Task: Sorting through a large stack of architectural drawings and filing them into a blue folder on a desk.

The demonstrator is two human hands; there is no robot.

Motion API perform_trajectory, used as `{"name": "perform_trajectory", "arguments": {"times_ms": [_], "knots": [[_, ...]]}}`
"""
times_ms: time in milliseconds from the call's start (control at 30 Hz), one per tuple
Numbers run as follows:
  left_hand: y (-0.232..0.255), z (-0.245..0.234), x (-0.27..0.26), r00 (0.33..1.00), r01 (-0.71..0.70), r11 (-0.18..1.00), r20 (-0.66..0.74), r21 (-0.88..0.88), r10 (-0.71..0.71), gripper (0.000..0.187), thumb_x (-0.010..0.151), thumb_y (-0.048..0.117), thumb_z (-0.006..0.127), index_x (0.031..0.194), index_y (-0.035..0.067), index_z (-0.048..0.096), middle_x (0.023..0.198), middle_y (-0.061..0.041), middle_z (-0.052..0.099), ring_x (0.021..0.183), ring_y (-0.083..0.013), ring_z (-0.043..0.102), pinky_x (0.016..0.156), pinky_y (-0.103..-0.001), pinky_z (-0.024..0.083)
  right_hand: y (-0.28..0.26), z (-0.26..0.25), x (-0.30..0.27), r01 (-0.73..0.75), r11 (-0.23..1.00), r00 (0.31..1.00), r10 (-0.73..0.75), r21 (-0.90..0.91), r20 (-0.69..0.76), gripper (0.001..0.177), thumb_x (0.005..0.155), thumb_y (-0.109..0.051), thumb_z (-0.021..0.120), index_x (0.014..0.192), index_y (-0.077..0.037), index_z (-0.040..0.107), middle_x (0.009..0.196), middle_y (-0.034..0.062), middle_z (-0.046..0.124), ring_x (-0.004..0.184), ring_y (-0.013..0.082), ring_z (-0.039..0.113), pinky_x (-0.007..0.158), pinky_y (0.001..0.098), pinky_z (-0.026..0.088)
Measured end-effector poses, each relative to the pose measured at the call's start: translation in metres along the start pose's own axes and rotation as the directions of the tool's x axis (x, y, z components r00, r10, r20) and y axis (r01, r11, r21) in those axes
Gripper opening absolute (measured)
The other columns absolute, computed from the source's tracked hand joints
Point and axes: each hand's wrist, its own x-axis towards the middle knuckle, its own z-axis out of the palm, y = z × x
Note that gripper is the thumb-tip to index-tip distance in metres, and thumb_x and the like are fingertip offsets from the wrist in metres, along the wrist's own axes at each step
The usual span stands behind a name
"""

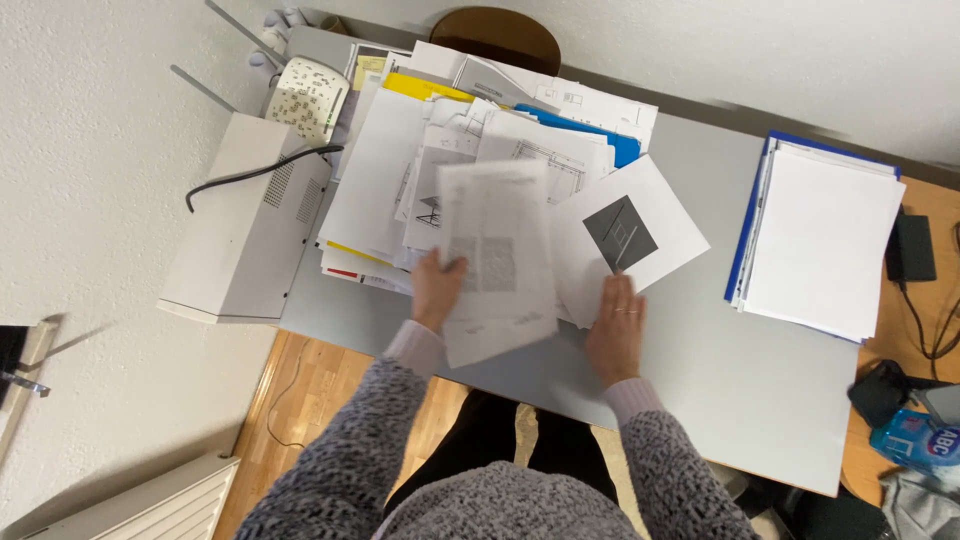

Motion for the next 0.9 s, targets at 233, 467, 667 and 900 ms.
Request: {"name": "perform_trajectory", "arguments": {"times_ms": [233, 467, 667, 900], "knots": [[0.023, -0.062, 0.000, 0.996, 0.076, 0.966, -0.021, -0.249, -0.084, 0.049, 0.086, 0.021, 0.074, 0.131, 0.004, 0.063, 0.113, -0.016, 0.073, 0.101, -0.0274, 0.070, 0.087, -0.041, 0.057, 0.074, 0.023, 0.039, 0.098, 0.987, 0.980, -0.118, -0.125, -0.160, 0.052, 0.098, -0.005, 0.052, 0.149, -0.020, 0.049, 0.159, 0.0055, 0.045, 0.153, 0.0216, 0.034, 0.125, 0.0444, 0.029], [0.011, -0.053, 0.002, 0.990, 0.135, 0.920, 0.080, -0.368, -0.113, 0.049, 0.093, 0.017, 0.069, 0.138, 0.004, 0.057, 0.122, -0.016, 0.069, 0.112, -0.0275, 0.065, 0.096, -0.043, 0.054, 0.099, -0.103, 0.054, 0.123, 0.972, 0.839, 0.005, 0.198, -0.545, 0.035, 0.100, 0.004, 0.049, 0.123, -0.015, 0.067, 0.119, 0.0024, 0.069, 0.120, 0.0211, 0.064, 0.125, 0.0390, 0.039], [-0.003, -0.039, 0.004, 0.957, 0.246, 0.857, 0.256, -0.454, -0.138, 0.055, 0.095, 0.022, 0.069, 0.146, 0.011, 0.051, 0.128, -0.010, 0.067, 0.114, -0.0247, 0.064, 0.096, -0.043, 0.055, 0.080, -0.133, 0.112, -0.110, 0.192, 0.918, 0.396, 0.975, 0.026, 0.024, 0.106, -0.019, 0.062, 0.123, -0.002, 0.064, 0.102, 0.0170, 0.066, 0.084, 0.0266, 0.066, 0.069, 0.0421, 0.062], [0.000, -0.044, -0.002, 0.918, 0.359, 0.759, 0.354, -0.544, -0.181, 0.062, 0.099, 0.030, 0.060, 0.154, 0.010, 0.040, 0.145, -0.014, 0.053, 0.130, -0.0341, 0.052, 0.104, -0.052, 0.047, -0.037, -0.028, 0.159, -0.204, 0.578, 0.972, 0.024, 0.790, 0.233, 0.032, 0.099, -0.037, 0.060, 0.110, -0.008, 0.068, 0.099, 0.0152, 0.074, 0.097, 0.0369, 0.070, 0.082, 0.0491, 0.055]]}}
